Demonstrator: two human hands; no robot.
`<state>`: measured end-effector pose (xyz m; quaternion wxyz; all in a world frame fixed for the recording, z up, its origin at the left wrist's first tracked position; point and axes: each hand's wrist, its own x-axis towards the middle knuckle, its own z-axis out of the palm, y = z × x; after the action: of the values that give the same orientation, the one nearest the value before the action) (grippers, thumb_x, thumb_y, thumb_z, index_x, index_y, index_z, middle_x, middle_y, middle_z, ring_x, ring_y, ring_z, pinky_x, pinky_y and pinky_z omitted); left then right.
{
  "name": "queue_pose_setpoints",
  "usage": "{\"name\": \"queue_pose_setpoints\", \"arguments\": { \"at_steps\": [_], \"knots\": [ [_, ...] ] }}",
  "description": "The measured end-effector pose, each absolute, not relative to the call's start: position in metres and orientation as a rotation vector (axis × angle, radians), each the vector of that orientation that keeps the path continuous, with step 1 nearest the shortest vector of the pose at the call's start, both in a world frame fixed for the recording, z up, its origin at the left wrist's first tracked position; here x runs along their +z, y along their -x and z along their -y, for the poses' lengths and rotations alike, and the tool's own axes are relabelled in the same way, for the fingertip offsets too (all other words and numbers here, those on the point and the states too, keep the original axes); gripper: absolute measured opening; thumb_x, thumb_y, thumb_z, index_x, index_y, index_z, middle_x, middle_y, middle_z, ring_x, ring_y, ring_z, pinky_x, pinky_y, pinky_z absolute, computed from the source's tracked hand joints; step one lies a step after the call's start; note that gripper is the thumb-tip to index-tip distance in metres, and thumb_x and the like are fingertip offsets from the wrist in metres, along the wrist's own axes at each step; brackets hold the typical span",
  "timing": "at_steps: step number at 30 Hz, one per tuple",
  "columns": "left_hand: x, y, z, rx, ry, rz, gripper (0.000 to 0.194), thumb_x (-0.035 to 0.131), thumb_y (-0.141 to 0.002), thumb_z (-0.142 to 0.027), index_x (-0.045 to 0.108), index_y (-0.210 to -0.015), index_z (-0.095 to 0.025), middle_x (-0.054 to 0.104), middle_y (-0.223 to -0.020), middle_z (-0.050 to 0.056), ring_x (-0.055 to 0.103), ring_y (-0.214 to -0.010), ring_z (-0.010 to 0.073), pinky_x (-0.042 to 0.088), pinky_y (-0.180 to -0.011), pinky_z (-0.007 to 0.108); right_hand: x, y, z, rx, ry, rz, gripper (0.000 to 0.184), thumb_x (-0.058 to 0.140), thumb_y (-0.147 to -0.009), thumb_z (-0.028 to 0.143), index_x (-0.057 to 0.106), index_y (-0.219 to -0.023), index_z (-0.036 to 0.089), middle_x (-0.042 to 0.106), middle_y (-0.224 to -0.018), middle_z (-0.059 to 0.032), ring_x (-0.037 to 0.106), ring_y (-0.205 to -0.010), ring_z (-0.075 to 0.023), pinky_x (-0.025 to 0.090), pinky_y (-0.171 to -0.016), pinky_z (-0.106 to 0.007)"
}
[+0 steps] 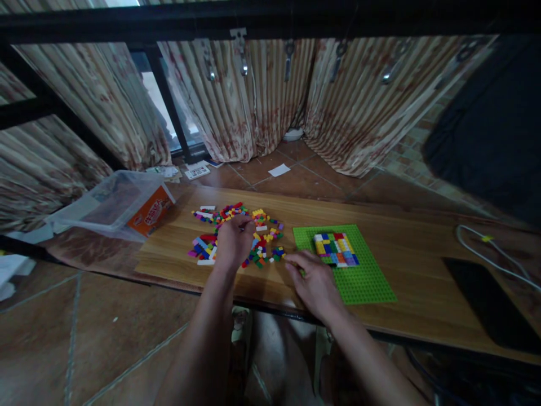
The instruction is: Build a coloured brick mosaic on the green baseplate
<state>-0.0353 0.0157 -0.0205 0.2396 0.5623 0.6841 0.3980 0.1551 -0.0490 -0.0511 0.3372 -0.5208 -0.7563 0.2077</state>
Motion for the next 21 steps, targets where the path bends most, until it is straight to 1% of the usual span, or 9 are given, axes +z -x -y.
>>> {"name": "queue_pose_setpoints", "arguments": {
  "at_steps": [7, 16, 21],
  "knots": [
    [-0.025, 0.033, -0.018, 1.058, -1.603, -1.802, 0.021, 0.051, -0.081, -0.024, 0.071, -0.08, -0.016, 0.068, -0.07, 0.002, 0.061, -0.07, 0.0157, 0.046, -0.068, 0.025, -0.063, -0.133, 0.037, 0.477, 1.452, 2.092, 0.023, 0.05, -0.089, 0.017, 0.069, -0.102, 0.023, 0.064, -0.095, -0.0057, 0.06, -0.093, -0.0203, 0.048, -0.084, -0.032],
    [-0.021, 0.029, -0.017, 0.953, -1.686, -1.81, 0.023, 0.051, -0.081, -0.023, 0.072, -0.083, -0.015, 0.07, -0.077, 0.003, 0.062, -0.073, 0.0163, 0.045, -0.071, 0.025, -0.066, -0.119, 0.034, 0.387, 1.552, 2.148, 0.022, 0.05, -0.089, 0.016, 0.07, -0.095, 0.022, 0.064, -0.096, -0.0068, 0.058, -0.095, -0.023, 0.048, -0.081, -0.032],
    [-0.021, 0.026, -0.016, 0.91, -1.76, -1.786, 0.024, 0.049, -0.082, -0.026, 0.071, -0.081, -0.016, 0.07, -0.074, 0.002, 0.063, -0.07, 0.0164, 0.044, -0.067, 0.025, -0.068, -0.119, 0.034, 0.402, 1.518, 2.156, 0.021, 0.051, -0.087, 0.012, 0.069, -0.094, 0.022, 0.065, -0.095, -0.0064, 0.059, -0.095, -0.0223, 0.048, -0.082, -0.032]
  ]
}}
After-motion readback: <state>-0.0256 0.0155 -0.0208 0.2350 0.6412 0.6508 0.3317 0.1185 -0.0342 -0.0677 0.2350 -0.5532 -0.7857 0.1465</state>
